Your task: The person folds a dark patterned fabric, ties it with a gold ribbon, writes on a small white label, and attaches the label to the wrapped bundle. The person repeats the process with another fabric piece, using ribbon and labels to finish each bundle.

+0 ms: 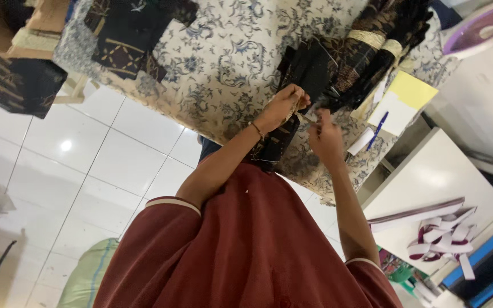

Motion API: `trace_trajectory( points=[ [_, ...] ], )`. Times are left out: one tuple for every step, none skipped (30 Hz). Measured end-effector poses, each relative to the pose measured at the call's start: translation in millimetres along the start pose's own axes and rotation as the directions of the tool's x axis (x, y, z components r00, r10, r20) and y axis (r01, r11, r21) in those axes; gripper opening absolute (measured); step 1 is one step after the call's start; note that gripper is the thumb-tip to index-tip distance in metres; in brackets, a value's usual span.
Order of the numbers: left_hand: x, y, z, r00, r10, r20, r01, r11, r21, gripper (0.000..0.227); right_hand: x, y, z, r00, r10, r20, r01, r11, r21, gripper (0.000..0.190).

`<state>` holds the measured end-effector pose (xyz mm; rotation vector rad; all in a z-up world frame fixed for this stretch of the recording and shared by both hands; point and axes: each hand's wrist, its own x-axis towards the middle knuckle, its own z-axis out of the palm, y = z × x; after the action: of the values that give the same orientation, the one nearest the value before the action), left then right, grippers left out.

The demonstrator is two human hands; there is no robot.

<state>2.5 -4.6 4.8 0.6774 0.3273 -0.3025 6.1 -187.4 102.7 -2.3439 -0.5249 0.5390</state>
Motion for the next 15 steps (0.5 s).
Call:
trace_trajectory(
  points=[
    [1.2, 1.4, 5.2, 0.999, 0.035, 0.014, -0.037, 0.979, 0.199, 0.023, -1.6, -5.0, -3.1, 0.999, -0.045, -0.02, 0.045, 0.999, -0.013, 0.025],
    [1.7, 4.0, 8.3, 0.997, 0.072, 0.032, -0.079, 0.918, 0.39, 0.02, -1.8, -9.0, -4.9, 0.995, -0.094, -0.036, 0.093, 0.995, -0.025, 0.024],
    [2.3, 6.7, 11.1, 0.993, 0.106, 0.057, -0.12, 0.817, 0.564, 0.018, -1.5, -11.9, -6.5, 0.988, -0.143, -0.052, 0.141, 0.989, -0.037, 0.024],
    [3.1, 10.5, 12.4, 0.98, 0.171, 0.098, -0.194, 0.735, 0.65, 0.015, 2.2, -13.4, -7.3, 0.999, -0.044, -0.006, 0.044, 0.999, -0.025, 0.022],
    [4.0, 14.5, 13.7, 0.962, 0.23, 0.147, -0.263, 0.638, 0.723, 0.012, 6.9, -13.9, -8.1, 0.998, 0.054, 0.042, -0.054, 0.998, -0.017, 0.02],
    [4.7, 18.8, 14.3, 0.937, 0.285, 0.201, -0.328, 0.526, 0.785, 0.01, 14.0, -13.1, -8.9, 0.985, 0.146, 0.092, -0.145, 0.989, -0.013, 0.018],
    [4.3, 22.2, 15.4, 0.944, 0.254, 0.211, -0.318, 0.528, 0.787, 0.009, 20.9, -11.6, -10.2, 0.984, 0.141, 0.108, -0.146, 0.989, 0.036, 0.017],
    [3.9, 25.3, 15.7, 0.949, 0.22, 0.225, -0.31, 0.53, 0.789, 0.007, 27.9, -9.4, -11.3, 0.983, 0.138, 0.121, -0.149, 0.985, 0.086, 0.017],
    [2.8, 27.6, 16.0, 0.953, 0.186, 0.238, -0.301, 0.531, 0.792, 0.006, 35.3, -7.4, -11.7, 0.982, 0.133, 0.134, -0.151, 0.979, 0.136, 0.017],
    [2.4, 29.6, 16.3, 0.953, 0.171, 0.249, -0.301, 0.507, 0.808, 0.005, 45.0, -5.3, -13.1, 0.981, 0.118, 0.152, -0.139, 0.981, 0.135, 0.02],
    [0.6, 30.6, 15.9, 0.953, 0.155, 0.259, -0.302, 0.482, 0.823, 0.005, 55.4, -3.4, -15.9, 0.98, 0.103, 0.171, -0.127, 0.983, 0.134, 0.024],
    [-1.4, 30.3, 15.3, 0.953, 0.14, 0.269, -0.304, 0.456, 0.836, 0.006, 64.7, -2.7, -17.7, 0.978, 0.087, 0.189, -0.113, 0.985, 0.133, 0.027],
    [-3.9, 29.0, 14.3, 0.962, 0.097, 0.256, -0.273, 0.441, 0.855, 0.005, 72.6, -3.9, -18.0, 0.959, 0.155, 0.238, -0.182, 0.978, 0.098, 0.027],
    [-5.6, 28.3, 12.2, 0.968, 0.055, 0.244, -0.244, 0.422, 0.873, 0.008, 82.1, -6.6, -19.4, 0.933, 0.221, 0.283, -0.247, 0.967, 0.06, 0.027],
    [-6.2, 27.0, 9.6, 0.973, 0.014, 0.23, -0.216, 0.402, 0.89, 0.012, 90.9, -9.9, -21.6, 0.901, 0.287, 0.324, -0.31, 0.951, 0.019, 0.028]
  ],
)
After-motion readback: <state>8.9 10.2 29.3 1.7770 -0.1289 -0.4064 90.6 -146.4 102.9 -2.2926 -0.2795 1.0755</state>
